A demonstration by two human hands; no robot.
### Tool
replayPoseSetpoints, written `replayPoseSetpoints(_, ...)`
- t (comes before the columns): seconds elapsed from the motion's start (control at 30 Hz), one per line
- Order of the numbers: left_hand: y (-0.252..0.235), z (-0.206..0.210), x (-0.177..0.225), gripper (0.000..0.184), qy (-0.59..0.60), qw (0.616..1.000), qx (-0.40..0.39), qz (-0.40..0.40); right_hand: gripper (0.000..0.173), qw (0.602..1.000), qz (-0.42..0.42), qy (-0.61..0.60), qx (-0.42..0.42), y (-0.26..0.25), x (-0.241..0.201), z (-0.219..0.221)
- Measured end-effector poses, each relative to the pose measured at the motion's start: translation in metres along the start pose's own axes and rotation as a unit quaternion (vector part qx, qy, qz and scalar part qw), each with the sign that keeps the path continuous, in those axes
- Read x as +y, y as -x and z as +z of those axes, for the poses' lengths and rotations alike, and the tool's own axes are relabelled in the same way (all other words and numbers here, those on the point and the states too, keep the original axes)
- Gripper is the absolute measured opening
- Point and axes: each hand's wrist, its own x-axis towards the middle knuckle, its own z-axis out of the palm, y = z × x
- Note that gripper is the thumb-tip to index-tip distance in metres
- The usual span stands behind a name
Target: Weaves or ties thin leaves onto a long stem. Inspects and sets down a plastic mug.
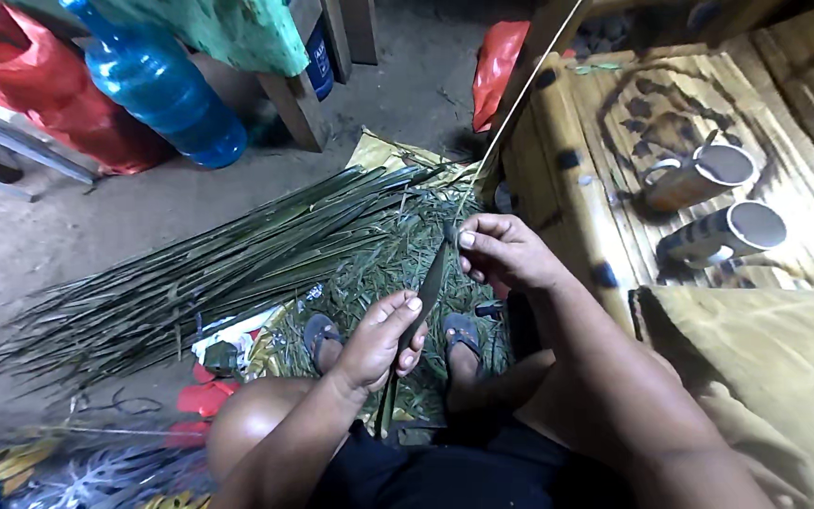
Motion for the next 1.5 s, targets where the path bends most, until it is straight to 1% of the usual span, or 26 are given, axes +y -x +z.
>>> replayPoseSetpoints(0.07,0.001,0.000,-0.001,0.025,-0.003,1.000,0.000,-0.005,0.020,0.998,-0.002,-0.004,0.055,-0.001,-0.002,-0.003)
replayPoseSetpoints(0.1,0.002,0.000,-0.001,0.025,-0.006,1.000,0.000,-0.003,0.020,0.998,-0.001,-0.002,0.059,0.000,-0.005,-0.003)
replayPoseSetpoints(0.13,0.002,0.000,-0.002,0.025,-0.009,1.000,0.001,0.003,0.019,0.999,0.011,0.004,0.041,0.003,-0.008,-0.002)
replayPoseSetpoints(0.2,0.002,-0.001,-0.002,0.025,-0.018,1.000,0.002,0.022,0.021,0.997,0.053,0.004,-0.057,0.011,-0.011,0.009)
replayPoseSetpoints(0.27,0.001,-0.004,-0.003,0.026,-0.025,0.999,0.002,0.041,0.024,0.982,0.085,-0.004,-0.167,0.015,-0.002,0.021)
replayPoseSetpoints(0.3,0.001,-0.005,-0.004,0.027,-0.029,0.999,-0.001,0.046,0.024,0.975,0.093,-0.011,-0.199,0.016,0.002,0.026)
replayPoseSetpoints(0.37,0.002,-0.005,-0.004,0.027,-0.028,0.999,-0.005,0.043,0.024,0.972,0.088,-0.015,-0.217,0.015,0.004,0.028)
replayPoseSetpoints(0.6,0.002,-0.001,-0.003,0.025,-0.032,0.999,0.000,0.019,0.022,0.997,0.015,0.010,-0.071,0.004,0.000,0.009)
replayPoseSetpoints(0.77,-0.001,0.000,-0.002,0.025,-0.036,0.999,0.025,0.013,0.018,1.000,0.011,0.008,0.013,0.000,0.003,0.009)
replayPoseSetpoints(0.87,0.000,-0.001,-0.004,0.024,-0.048,0.998,0.032,0.001,0.019,0.995,0.019,0.022,0.099,-0.004,0.003,0.003)
replayPoseSetpoints(0.9,0.001,-0.001,-0.006,0.024,-0.052,0.998,0.032,0.002,0.020,0.993,0.022,0.016,0.112,-0.004,0.001,0.000)
replayPoseSetpoints(0.93,0.002,-0.001,-0.007,0.024,-0.056,0.998,0.030,0.006,0.021,0.994,0.032,0.014,0.104,-0.003,-0.003,-0.002)
replayPoseSetpoints(1.03,0.002,-0.001,-0.006,0.025,-0.064,0.997,0.023,0.021,0.021,0.998,0.051,-0.005,0.022,0.002,-0.009,0.007)
replayPoseSetpoints(1.07,0.002,-0.001,-0.006,0.026,-0.065,0.998,0.014,0.017,0.019,0.999,0.048,-0.012,0.021,0.003,-0.008,0.010)
replayPoseSetpoints(1.17,0.003,-0.002,-0.009,0.025,-0.078,0.997,-0.013,-0.008,0.019,0.995,0.037,-0.018,0.092,0.000,-0.007,0.008)
replayPoseSetpoints(1.2,0.003,-0.001,-0.010,0.024,-0.083,0.996,-0.011,-0.007,0.020,0.994,0.038,-0.012,0.101,0.001,-0.009,0.004)
replayPoseSetpoints(1.23,0.002,-0.001,-0.011,0.023,-0.084,0.996,-0.007,0.000,0.019,0.995,0.040,-0.004,0.092,0.002,-0.011,0.002)
replayPoseSetpoints(1.27,0.002,-0.002,-0.011,0.023,-0.077,0.997,-0.004,0.007,0.018,0.997,0.049,0.003,0.063,0.005,-0.013,0.002)
replayPoseSetpoints(1.33,0.001,-0.004,-0.009,0.023,-0.055,0.998,-0.004,0.016,0.020,0.996,0.080,0.002,-0.042,0.012,-0.012,0.008)
replayPoseSetpoints(1.4,0.000,-0.006,-0.008,0.024,-0.031,0.999,-0.009,0.022,0.021,0.985,0.094,-0.010,-0.144,0.016,-0.003,0.020)
replayPoseSetpoints(1.47,0.000,-0.006,-0.008,0.026,-0.010,0.999,-0.020,0.024,0.022,0.979,0.081,-0.008,-0.189,0.018,0.004,0.031)
replayPoseSetpoints(1.5,0.001,-0.006,-0.007,0.026,0.001,0.999,-0.026,0.023,0.023,0.980,0.065,-0.004,-0.187,0.017,0.005,0.033)
